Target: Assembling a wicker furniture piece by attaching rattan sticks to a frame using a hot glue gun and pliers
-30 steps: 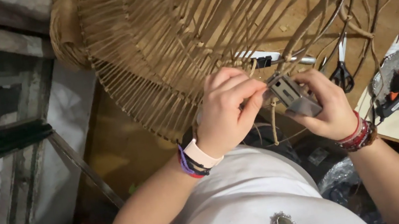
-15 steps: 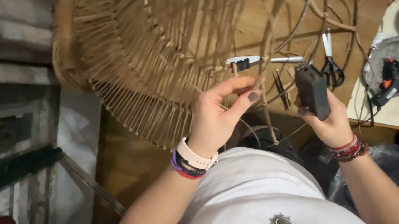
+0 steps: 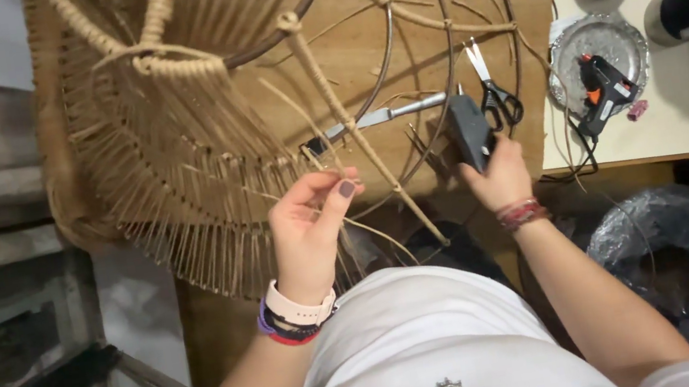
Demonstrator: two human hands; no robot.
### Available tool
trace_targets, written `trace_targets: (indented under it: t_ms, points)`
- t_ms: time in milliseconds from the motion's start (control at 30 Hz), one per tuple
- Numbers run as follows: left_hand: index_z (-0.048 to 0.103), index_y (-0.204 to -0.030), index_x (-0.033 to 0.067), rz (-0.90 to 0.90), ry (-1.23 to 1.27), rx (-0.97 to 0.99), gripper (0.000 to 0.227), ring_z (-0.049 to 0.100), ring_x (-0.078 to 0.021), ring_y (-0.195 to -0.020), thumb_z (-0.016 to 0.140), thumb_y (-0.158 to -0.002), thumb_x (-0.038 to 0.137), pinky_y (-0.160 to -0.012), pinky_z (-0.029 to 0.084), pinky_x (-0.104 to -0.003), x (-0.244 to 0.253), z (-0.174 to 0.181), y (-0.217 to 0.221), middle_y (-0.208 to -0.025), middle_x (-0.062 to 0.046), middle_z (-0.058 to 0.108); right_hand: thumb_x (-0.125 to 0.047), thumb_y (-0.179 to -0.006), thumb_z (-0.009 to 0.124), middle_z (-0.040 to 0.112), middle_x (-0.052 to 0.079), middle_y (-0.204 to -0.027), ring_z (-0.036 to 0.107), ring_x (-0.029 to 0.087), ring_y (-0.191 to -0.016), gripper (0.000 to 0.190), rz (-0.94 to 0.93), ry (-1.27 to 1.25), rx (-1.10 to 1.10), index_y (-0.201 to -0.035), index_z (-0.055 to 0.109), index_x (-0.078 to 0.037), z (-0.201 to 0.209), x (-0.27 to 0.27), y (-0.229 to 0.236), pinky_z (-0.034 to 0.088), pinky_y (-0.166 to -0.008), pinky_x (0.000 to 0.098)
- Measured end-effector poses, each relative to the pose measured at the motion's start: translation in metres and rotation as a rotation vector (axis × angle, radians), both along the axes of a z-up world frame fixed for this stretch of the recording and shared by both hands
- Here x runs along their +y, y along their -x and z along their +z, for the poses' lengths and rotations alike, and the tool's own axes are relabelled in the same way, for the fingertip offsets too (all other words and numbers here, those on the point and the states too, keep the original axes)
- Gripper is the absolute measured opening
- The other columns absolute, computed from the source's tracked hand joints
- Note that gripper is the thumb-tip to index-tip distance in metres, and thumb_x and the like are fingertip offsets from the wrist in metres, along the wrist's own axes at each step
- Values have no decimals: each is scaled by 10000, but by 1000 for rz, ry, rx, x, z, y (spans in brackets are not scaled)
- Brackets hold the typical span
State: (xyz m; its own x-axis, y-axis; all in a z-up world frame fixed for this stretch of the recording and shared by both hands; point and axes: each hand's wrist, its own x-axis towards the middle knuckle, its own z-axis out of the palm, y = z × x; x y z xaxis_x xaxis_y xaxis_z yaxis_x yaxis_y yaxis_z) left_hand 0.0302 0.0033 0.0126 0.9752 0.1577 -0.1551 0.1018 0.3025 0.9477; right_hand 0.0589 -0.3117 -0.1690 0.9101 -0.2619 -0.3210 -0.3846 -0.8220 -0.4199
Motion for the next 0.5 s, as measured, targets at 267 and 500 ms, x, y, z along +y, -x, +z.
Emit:
trace_targets:
  t_ms: [267, 500]
  points:
    - [690, -1030, -5, 60, -41, 16, 163, 740, -179, -877, 738, -938, 120, -865, 578, -320, -9, -9, 0, -931, -135, 767, -502, -760, 834, 591, 165, -1026, 676, 369, -910, 766, 236, 424, -301, -1267, 567, 7, -56, 57, -86, 583, -797, 505]
    - [667, -1030, -17, 91, -88, 5, 156, 745, -216, -876, 712, -944, 106, -874, 580, -341, -12, -9, 4, -939, -163, 745, -25, -835, 741, 525, 305, -1330, 523, 529, -1249, 578, 364, -246, -528, -1376, 544, 29, -66, 47, -88, 443, -1079, 561]
